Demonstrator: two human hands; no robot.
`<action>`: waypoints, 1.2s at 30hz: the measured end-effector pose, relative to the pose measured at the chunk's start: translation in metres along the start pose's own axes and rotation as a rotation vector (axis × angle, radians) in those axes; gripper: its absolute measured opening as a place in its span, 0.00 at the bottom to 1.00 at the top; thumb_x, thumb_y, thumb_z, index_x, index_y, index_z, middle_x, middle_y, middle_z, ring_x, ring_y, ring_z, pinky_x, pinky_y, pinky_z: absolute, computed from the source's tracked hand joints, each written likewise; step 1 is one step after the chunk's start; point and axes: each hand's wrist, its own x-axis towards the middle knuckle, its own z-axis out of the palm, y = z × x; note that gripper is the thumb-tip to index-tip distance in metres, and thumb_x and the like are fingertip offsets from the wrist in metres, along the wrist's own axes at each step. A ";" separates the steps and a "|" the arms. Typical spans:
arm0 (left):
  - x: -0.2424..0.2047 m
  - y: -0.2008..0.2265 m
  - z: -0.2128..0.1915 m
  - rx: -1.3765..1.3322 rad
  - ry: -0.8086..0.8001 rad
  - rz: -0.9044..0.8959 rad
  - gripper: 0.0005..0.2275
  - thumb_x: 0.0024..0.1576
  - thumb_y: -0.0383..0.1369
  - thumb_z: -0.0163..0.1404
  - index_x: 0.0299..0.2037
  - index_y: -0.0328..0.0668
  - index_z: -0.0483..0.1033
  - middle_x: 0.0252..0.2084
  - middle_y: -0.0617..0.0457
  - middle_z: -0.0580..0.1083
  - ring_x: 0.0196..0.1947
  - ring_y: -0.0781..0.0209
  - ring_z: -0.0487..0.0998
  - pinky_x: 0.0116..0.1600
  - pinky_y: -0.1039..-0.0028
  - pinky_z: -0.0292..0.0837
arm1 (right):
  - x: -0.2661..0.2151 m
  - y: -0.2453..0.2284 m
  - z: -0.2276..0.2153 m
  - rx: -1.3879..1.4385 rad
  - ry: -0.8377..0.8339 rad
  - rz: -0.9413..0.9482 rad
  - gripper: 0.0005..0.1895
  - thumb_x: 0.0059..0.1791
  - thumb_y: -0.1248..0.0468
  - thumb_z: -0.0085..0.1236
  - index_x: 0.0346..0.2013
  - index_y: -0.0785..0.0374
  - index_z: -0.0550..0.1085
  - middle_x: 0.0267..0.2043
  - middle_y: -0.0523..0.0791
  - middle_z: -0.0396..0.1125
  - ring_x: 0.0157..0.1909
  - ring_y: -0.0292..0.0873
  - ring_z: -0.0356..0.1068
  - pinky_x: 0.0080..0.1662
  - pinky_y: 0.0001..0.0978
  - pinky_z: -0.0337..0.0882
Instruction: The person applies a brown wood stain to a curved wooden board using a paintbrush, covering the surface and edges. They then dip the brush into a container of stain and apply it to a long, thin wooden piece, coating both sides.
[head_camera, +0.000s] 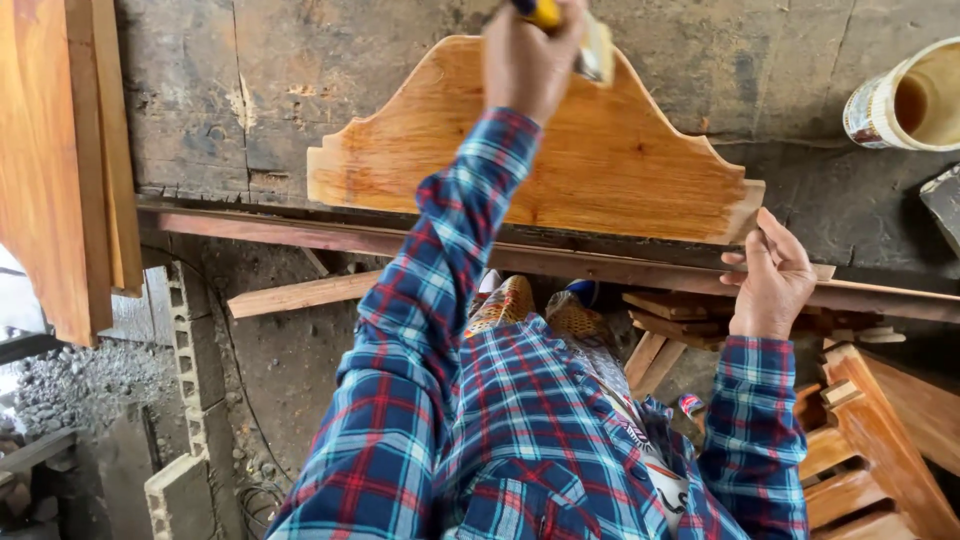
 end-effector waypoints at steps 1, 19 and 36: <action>-0.013 0.011 0.004 -0.093 -0.113 -0.049 0.15 0.49 0.46 0.53 0.26 0.43 0.81 0.26 0.50 0.83 0.27 0.58 0.86 0.30 0.68 0.78 | 0.000 0.000 0.000 0.003 0.014 0.013 0.14 0.59 0.65 0.53 0.60 0.59 0.75 0.44 0.38 0.69 0.31 0.35 0.72 0.26 0.21 0.72; -0.041 -0.073 -0.078 -0.481 -0.033 -0.213 0.06 0.54 0.35 0.56 0.34 0.44 0.80 0.30 0.53 0.80 0.28 0.65 0.80 0.32 0.74 0.82 | 0.007 -0.004 -0.004 -0.042 -0.014 0.053 0.20 0.56 0.61 0.57 0.63 0.59 0.73 0.50 0.42 0.74 0.29 0.29 0.72 0.27 0.17 0.73; -0.062 -0.080 -0.281 0.318 0.130 0.093 0.05 0.63 0.32 0.51 0.36 0.41 0.75 0.30 0.53 0.79 0.23 0.68 0.79 0.24 0.80 0.78 | 0.011 0.003 -0.004 -0.101 0.024 0.021 0.19 0.56 0.59 0.56 0.63 0.54 0.75 0.51 0.40 0.75 0.27 0.28 0.70 0.29 0.20 0.71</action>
